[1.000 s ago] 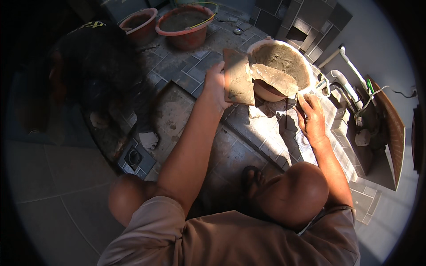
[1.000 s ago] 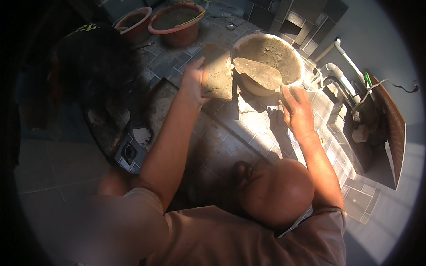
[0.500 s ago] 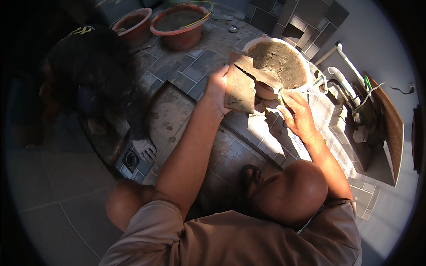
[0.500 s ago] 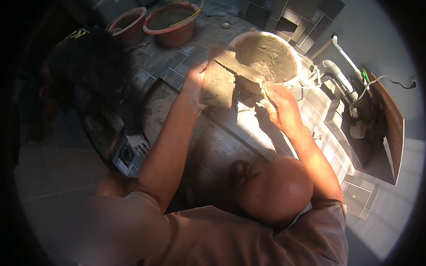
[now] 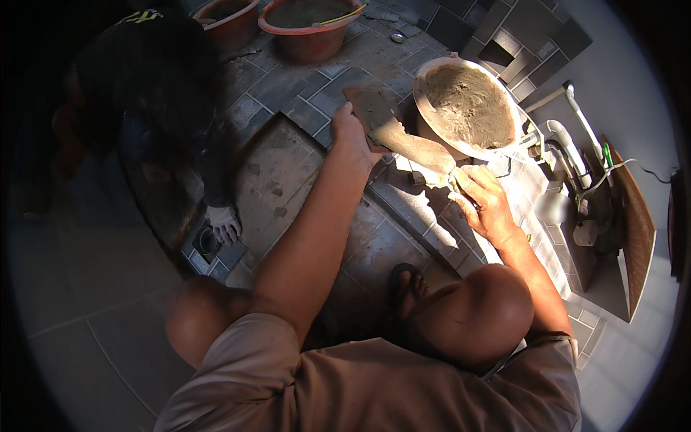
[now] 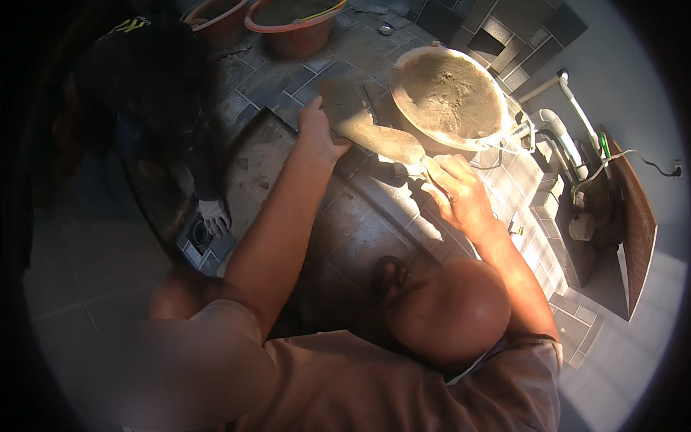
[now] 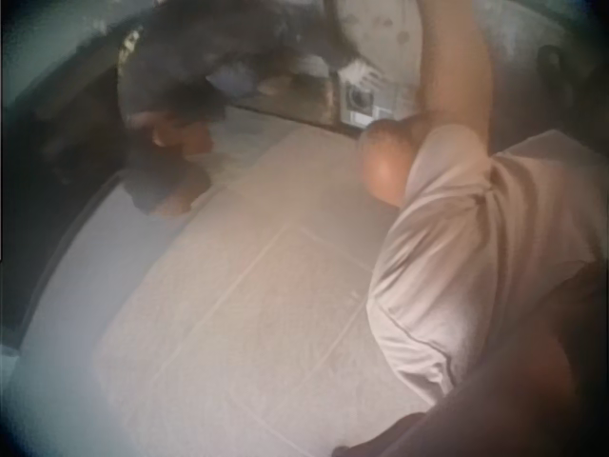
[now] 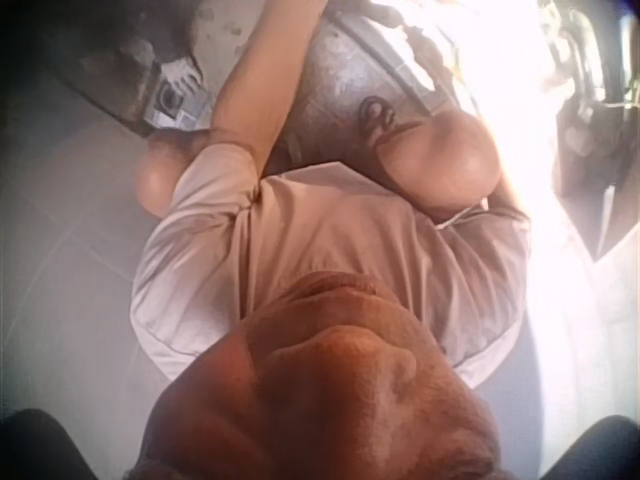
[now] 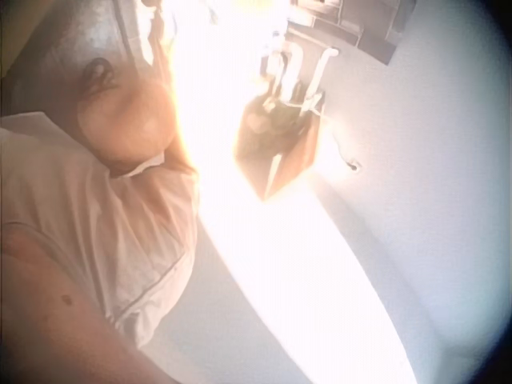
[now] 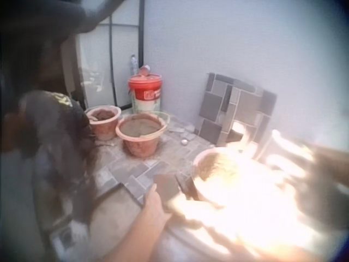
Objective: The person scoops cement from a bucket and spreads it onto the floor using a trowel. They then place rectangular tiles onto the cement, press them down, and use a small tool to adjust the gaps between tiles. A second person is visible working nearby.
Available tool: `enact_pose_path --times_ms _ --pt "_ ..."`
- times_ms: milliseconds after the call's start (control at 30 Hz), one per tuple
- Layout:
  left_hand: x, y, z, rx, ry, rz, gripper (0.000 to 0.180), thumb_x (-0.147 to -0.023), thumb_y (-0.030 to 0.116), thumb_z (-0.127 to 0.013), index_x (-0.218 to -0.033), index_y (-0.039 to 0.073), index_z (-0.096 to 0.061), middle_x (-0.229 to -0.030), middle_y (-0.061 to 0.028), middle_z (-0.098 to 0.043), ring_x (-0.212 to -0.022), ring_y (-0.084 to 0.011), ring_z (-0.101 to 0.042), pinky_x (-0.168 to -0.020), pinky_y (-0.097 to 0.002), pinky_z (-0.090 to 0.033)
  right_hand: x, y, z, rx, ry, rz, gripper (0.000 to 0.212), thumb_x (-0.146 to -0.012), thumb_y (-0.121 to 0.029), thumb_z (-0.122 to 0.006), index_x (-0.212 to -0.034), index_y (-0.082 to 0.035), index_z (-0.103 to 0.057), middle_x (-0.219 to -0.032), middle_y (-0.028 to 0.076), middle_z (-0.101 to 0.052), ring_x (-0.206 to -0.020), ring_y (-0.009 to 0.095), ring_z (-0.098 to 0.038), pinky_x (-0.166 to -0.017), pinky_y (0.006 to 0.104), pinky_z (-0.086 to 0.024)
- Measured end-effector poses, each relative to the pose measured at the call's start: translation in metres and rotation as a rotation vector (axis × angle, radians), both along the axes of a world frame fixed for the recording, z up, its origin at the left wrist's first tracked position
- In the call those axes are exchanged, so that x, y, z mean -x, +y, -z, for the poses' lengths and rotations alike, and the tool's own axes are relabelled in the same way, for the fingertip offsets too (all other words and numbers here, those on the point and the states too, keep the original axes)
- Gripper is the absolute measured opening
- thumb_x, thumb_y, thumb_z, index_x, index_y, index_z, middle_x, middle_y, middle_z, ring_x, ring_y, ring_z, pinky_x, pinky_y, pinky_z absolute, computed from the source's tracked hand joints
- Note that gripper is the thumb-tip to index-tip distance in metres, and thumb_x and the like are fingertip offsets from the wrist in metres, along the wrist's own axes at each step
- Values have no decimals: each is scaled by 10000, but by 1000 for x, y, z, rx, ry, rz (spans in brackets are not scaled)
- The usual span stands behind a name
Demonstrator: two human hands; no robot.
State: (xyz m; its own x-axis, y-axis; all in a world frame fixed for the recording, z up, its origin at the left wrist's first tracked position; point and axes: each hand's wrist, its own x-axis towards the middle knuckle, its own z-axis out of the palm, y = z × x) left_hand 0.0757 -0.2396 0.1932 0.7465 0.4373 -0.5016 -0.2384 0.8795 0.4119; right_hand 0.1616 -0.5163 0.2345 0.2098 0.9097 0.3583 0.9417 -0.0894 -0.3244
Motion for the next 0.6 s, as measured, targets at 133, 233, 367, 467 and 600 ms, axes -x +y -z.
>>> enact_pose_path --times_ms 133,233,367,467,600 --pt "10 10 5 120 59 -177 500 -1117 353 -260 -1351 49 -581 -1202 -172 -687 -1053 -354 -678 -953 -534 -557 -10 -8 -14 75 -44 -45 488 -805 -22 -822 -1275 9 -693 -1145 187 -682 -974 394 -650 -864 444 -554" --pt "26 20 16 191 5 -280 531 -1125 388 -246 -1427 72 -547 -1385 -154 -608 -1201 -320 -620 -1033 -507 -511 -28 -11 -30 60 -72 235 374 -916 -76 -775 -1258 47 -688 -1150 217 -686 -1019 392 -677 -915 442 -550" --pt "44 31 53 222 40 -419 569 -1123 434 -268 -1493 77 -510 -1487 -146 -552 -1287 -322 -575 -1082 -517 -474 -102 -2 -51 252 -52 692 414 -970 -153 -767 -1301 84 -690 -1231 266 -741 -1164 373 -729 -1024 412 -548" --pt "69 48 91 227 71 -536 606 -1112 477 -295 -1518 74 -493 -1531 -147 -526 -1314 -339 -565 -1110 -542 -451 -119 32 -70 545 -322 759 480 -929 -161 -791 -1352 34 -675 -1293 238 -703 -1255 397 -648 -1086 468 -504" --pt "106 85 160 127 237 -564 692 -1073 545 -414 -1566 64 -480 -1586 -161 -510 -1408 -353 -511 -1178 -505 -380 -57 90 -71 336 -261 511 474 -947 -199 -785 -1365 -11 -666 -1268 227 -676 -1148 388 -674 -988 455 -544"
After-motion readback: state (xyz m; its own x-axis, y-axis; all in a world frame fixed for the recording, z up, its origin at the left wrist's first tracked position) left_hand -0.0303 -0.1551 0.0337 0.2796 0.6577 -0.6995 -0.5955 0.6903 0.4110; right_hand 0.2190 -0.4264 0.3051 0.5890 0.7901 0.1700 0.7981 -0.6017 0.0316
